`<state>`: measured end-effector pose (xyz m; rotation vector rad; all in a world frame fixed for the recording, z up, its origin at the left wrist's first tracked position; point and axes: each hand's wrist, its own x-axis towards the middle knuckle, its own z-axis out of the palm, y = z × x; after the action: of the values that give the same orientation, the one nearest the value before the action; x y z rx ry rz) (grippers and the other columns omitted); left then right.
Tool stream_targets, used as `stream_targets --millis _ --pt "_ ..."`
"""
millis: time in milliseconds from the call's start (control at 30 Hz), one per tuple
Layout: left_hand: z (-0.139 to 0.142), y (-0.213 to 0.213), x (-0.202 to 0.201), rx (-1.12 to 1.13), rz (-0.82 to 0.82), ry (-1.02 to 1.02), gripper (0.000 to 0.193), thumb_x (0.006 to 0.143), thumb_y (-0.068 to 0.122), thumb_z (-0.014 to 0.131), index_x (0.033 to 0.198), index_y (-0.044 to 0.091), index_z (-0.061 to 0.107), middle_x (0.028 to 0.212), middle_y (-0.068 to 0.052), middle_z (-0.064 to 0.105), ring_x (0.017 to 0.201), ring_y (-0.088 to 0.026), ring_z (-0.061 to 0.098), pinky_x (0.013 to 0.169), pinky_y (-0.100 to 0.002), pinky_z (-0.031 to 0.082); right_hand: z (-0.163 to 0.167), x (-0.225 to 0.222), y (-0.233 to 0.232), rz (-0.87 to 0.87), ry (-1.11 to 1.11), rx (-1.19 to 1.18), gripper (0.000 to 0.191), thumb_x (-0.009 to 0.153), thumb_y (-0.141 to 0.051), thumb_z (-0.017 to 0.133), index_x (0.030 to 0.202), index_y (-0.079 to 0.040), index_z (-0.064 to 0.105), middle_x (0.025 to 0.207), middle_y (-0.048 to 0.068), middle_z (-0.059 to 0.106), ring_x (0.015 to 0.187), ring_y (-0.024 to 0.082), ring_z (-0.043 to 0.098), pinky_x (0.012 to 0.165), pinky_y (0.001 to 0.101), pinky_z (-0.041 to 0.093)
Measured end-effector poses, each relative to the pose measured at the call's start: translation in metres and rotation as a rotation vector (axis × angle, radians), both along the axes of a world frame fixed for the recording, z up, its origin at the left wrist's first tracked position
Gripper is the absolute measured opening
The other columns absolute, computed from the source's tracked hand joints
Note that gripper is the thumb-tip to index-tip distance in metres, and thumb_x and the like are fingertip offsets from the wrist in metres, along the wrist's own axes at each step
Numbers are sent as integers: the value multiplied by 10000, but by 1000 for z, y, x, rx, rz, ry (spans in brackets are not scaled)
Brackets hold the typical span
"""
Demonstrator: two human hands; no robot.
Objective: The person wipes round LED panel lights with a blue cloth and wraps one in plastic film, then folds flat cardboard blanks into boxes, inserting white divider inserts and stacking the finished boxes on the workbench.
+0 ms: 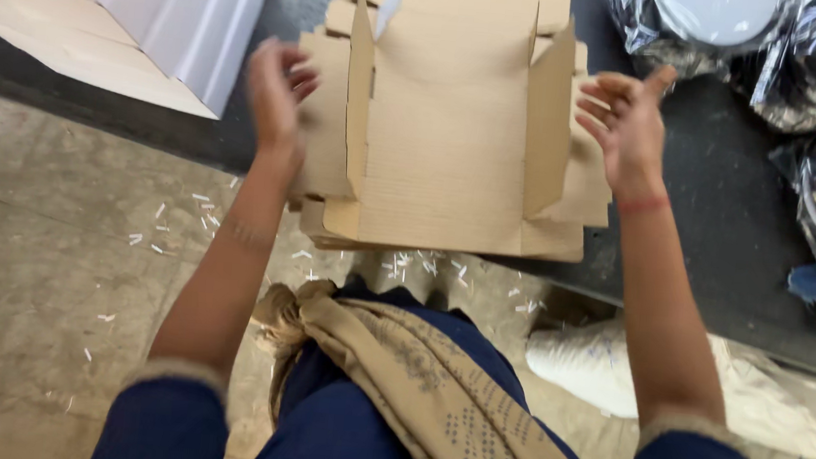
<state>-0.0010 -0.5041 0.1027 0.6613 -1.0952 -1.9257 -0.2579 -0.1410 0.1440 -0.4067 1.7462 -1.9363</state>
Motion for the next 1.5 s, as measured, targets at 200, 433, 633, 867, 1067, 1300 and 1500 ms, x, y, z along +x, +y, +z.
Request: stream_targets --millis 200,433,633,867,1067,1300,1500 --pt "-3 140 133 -295 196 -221 414 1177 435 397 1218 33 489 1102 -74 573 1018 -170 576 993 -333 498 -3 149 68 -360 113 62 520 1095 -551 374 1190 -69 542 1084 89 630 1004 191 602 942 359 509" --pt "12 198 137 -1336 -230 -574 492 998 358 654 1357 30 579 1341 -128 609 1291 -303 562 1085 -440 475 -43 253 28 85 1175 637 383 1030 -209 624 1362 -38 538 1352 139 579 1323 284 541 1141 435 456" --pt "6 191 127 -1460 -397 -660 439 998 339 674 1344 69 675 1329 -82 633 1265 -286 555 1051 -436 438 -24 246 28 208 1194 675 393 1003 -236 690 1329 -32 610 1314 127 595 1286 307 553 1074 428 456" --pt "4 194 109 -1579 -293 -670 521 1010 347 632 1456 86 565 1493 -138 570 1401 -308 504 1160 -446 408 -2 255 16 217 1225 692 463 980 -251 695 1362 -12 590 1332 156 566 1317 351 505 1096 452 430" --pt "21 187 83 -1393 -475 -701 715 974 483 637 1483 10 467 1400 -213 580 1345 -337 512 1154 -481 376 -5 255 22 212 1171 715 548 979 -252 695 1449 -18 536 1363 162 545 1326 348 493 1114 453 416" --pt "32 162 37 -627 -907 -374 701 950 334 676 1523 34 405 1519 -155 557 1443 -225 493 1168 -395 434 -20 261 26 175 1245 722 561 961 -248 698 1452 -29 536 1396 153 538 1386 342 466 1149 453 392" --pt "36 161 53 -651 -1058 -149 737 960 262 667 1609 147 337 1675 -102 417 1471 -220 472 1181 -383 426 -26 261 27 166 1242 730 545 975 -267 689 1444 -34 537 1425 139 533 1414 327 456 1181 465 362"
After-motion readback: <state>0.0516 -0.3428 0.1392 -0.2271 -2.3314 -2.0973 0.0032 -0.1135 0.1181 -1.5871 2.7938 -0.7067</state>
